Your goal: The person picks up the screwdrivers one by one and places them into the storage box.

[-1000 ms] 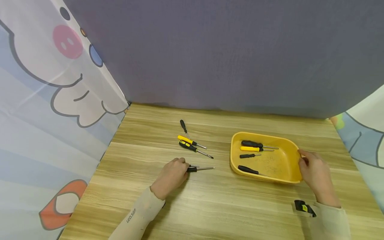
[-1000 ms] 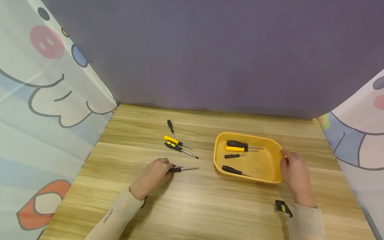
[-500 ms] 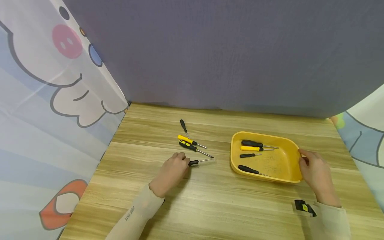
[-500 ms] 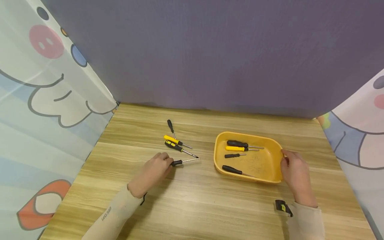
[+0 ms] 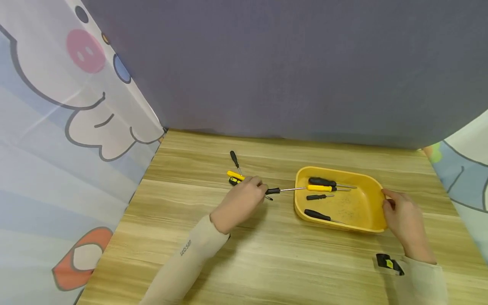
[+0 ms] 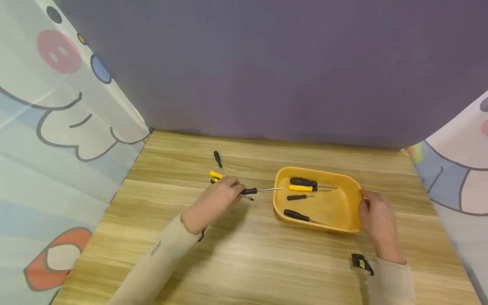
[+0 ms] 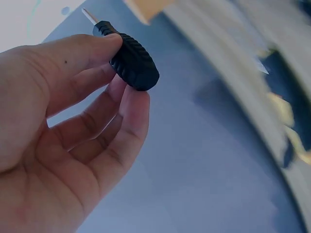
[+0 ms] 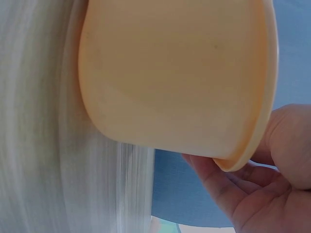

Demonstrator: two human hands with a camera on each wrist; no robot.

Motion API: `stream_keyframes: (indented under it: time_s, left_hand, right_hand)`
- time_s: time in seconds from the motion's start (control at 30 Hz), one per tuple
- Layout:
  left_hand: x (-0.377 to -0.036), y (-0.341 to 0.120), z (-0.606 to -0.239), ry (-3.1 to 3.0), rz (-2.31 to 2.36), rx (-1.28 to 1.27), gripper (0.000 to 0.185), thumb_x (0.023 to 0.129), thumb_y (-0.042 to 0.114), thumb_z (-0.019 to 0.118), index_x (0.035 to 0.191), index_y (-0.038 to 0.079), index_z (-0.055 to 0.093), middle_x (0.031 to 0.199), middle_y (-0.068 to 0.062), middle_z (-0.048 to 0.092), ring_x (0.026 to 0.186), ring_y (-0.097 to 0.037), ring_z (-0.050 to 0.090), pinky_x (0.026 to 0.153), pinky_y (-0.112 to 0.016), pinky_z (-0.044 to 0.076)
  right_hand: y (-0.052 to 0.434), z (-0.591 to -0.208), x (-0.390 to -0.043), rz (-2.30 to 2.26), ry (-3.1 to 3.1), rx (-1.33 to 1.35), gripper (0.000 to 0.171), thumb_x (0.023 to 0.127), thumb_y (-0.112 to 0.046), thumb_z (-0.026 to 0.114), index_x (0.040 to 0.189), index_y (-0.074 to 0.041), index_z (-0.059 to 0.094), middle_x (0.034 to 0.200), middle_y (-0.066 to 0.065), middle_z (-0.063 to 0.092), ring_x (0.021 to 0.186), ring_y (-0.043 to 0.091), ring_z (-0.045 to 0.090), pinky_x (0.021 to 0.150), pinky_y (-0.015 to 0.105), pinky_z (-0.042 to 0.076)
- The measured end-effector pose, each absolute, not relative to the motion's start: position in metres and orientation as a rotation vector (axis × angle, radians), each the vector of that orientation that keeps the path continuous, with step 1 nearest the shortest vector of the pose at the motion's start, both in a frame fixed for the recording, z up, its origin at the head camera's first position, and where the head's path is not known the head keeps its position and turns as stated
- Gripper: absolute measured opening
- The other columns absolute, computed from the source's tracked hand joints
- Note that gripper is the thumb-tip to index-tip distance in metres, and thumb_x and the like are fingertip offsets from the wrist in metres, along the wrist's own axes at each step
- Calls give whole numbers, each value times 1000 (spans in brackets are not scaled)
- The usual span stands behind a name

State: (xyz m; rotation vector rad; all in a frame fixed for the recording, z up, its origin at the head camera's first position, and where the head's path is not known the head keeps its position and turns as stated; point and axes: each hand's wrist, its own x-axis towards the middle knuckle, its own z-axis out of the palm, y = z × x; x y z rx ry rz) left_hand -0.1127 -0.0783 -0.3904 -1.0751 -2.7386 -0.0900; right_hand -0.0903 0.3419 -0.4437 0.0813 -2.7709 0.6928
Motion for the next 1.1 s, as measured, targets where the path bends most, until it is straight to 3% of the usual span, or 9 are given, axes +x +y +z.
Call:
stream_keyframes:
  time_s: [0.13, 0.23, 0.53, 0.83, 1.1]
  left_hand:
    - [-124, -48, -380, -2782, -11, -1152, 10, 96, 13, 68, 102, 11, 76, 100, -5, 65, 83, -18, 58, 71, -24, 53]
    - [-132, -27, -376, -2805, -16, -1214, 12, 99, 13, 64, 102, 11, 76, 99, -4, 65, 83, -17, 58, 72, -24, 52]
    - [-150, 22, -380, -2839, -29, -1383, 17, 99, 6, 61, 99, 16, 74, 93, 1, 63, 80, -12, 56, 71, -21, 49]
    - [-157, 59, -402, -2978, -62, -1419, 17, 103, 16, 58, 100, 21, 74, 97, 3, 62, 80, -7, 54, 68, -18, 46]
    - [-157, 76, -420, -3019, -20, -1458, 19, 103, 16, 56, 94, 21, 72, 92, 4, 65, 72, -6, 54, 65, -18, 46]
  right_hand:
    - [341, -443, -91, 695, -2778, 77, 29, 92, 5, 55, 118, 17, 61, 105, 37, 58, 85, 49, 60, 66, 54, 47]
    - [340, -444, -91, 709, -2785, 67, 30, 93, 5, 54, 120, 18, 60, 107, 38, 57, 87, 50, 59, 70, 61, 45]
    - [340, -443, -91, 708, -2797, 45, 30, 93, 4, 55, 120, 16, 60, 106, 36, 58, 85, 48, 60, 66, 53, 46]
    - [340, -442, -89, 701, -2780, 64, 29, 92, 6, 55, 119, 17, 60, 108, 38, 57, 86, 49, 60, 67, 58, 47]
    - [340, -442, -90, 694, -2769, 76, 29, 91, 7, 56, 118, 17, 61, 108, 37, 58, 85, 48, 61, 65, 51, 47]
